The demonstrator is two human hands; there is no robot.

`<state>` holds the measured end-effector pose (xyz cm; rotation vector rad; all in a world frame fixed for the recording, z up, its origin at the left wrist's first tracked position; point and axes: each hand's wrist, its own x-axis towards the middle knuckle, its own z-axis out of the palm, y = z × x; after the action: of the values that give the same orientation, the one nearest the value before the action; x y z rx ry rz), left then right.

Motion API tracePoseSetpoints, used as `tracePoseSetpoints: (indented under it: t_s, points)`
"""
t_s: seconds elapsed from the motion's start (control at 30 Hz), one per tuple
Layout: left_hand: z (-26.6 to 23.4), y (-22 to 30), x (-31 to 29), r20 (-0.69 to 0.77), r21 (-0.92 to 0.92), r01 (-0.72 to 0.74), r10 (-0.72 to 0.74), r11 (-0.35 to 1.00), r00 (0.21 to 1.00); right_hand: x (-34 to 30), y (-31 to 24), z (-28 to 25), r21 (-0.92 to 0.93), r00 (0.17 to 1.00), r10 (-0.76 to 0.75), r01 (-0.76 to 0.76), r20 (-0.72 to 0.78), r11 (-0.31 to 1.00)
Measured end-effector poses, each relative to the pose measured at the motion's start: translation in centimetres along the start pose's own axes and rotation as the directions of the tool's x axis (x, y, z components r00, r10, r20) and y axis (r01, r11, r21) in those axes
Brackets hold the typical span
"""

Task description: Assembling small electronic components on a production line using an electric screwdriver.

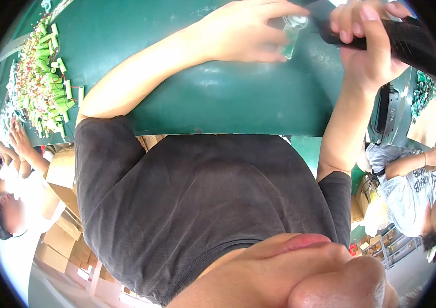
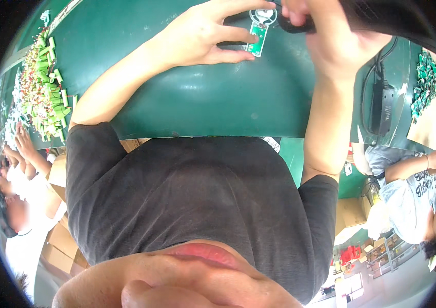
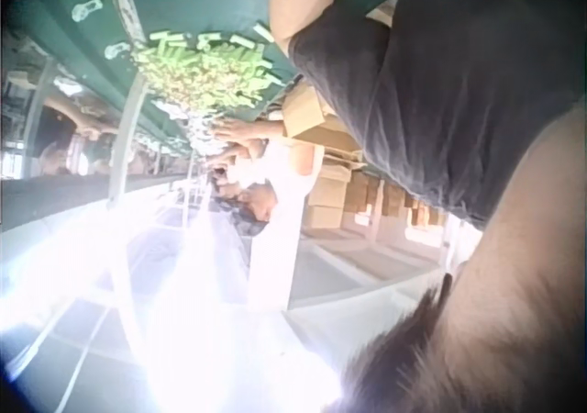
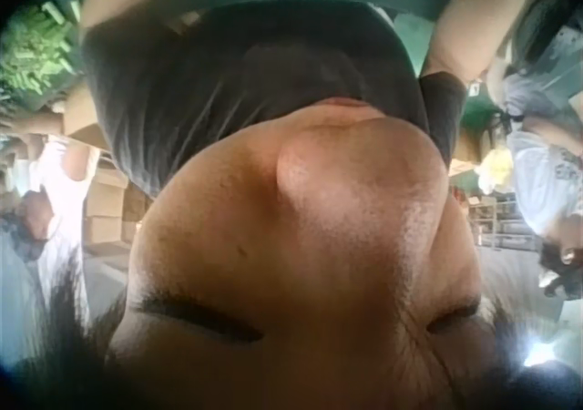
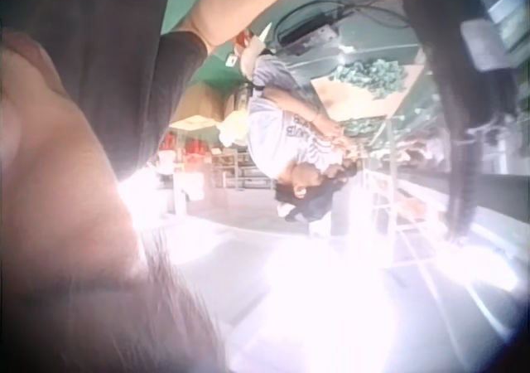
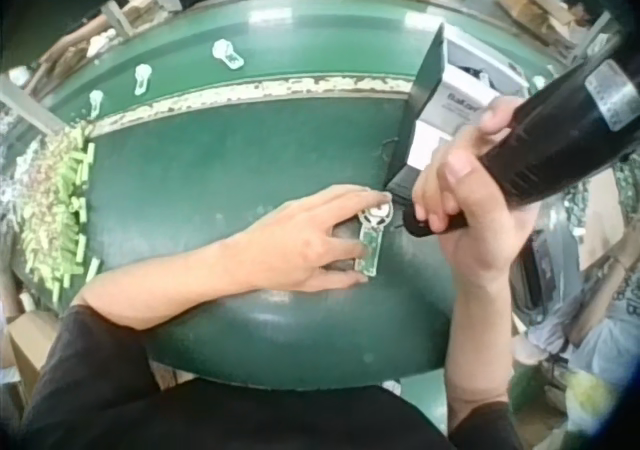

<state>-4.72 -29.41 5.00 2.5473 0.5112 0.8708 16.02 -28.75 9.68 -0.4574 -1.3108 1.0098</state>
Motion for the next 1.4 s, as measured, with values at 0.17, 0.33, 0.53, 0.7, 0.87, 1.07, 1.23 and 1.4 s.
tracePoseSetpoints:
  t_s: [0.17, 0.33, 0.53, 0.7, 0.87, 1.07, 1.23, 1.4]
  points:
    - [0.0, 0.0, -0.1, 0.003, 0.023, 0.001, -0.002, 1.000, 1.000, -0.5, 0.8, 0.4, 0.076, 0.998, 0.035, -0.039, 0.044, 0.996]
    - [-0.1, 0.0, 0.1, 0.027, 0.011, 0.019, -0.019, 1.000, 0.999, -0.9, 1.9, 0.0, 0.043, 0.997, 0.010, -0.013, 0.071, 0.999]
    - [-0.1, 0.1, 0.0, 0.027, 0.027, 0.021, -0.022, 0.999, 0.999, -1.3, 2.1, 0.8, 0.044, 0.999, 0.046, -0.047, 0.014, 0.998]
    - [-0.2, 0.0, 0.1, 0.035, 0.000, 0.031, -0.031, 1.000, 0.999, -1.9, 2.5, 0.3, 0.007, 0.998, 0.047, -0.047, 0.050, 0.999]
    - [0.1, -0.2, 0.2, -0.020, 0.017, -0.007, 0.007, 1.000, 1.000, -1.2, 1.0, 1.0, -0.001, 0.997, 0.068, -0.068, -0.038, 0.998]
    - [0.3, -0.4, 0.2, -0.083, 0.056, 0.030, -0.025, 0.998, 0.996, 3.5, -3.7, -8.2, -0.154, 1.000, 0.016, -0.015, 0.008, 0.988]
    - [0.5, -0.5, 0.3, -0.149, 0.044, 0.083, -0.076, 0.996, 0.986, 3.9, -4.3, -8.5, -0.283, 0.990, -0.114, 0.086, -0.083, 0.955]
    - [-0.9, -1.5, 0.7, -0.207, 0.046, 0.190, -0.177, 0.981, 0.962, 2.5, -3.4, -8.1, -0.110, 0.988, 0.044, -0.061, -0.145, 0.992]
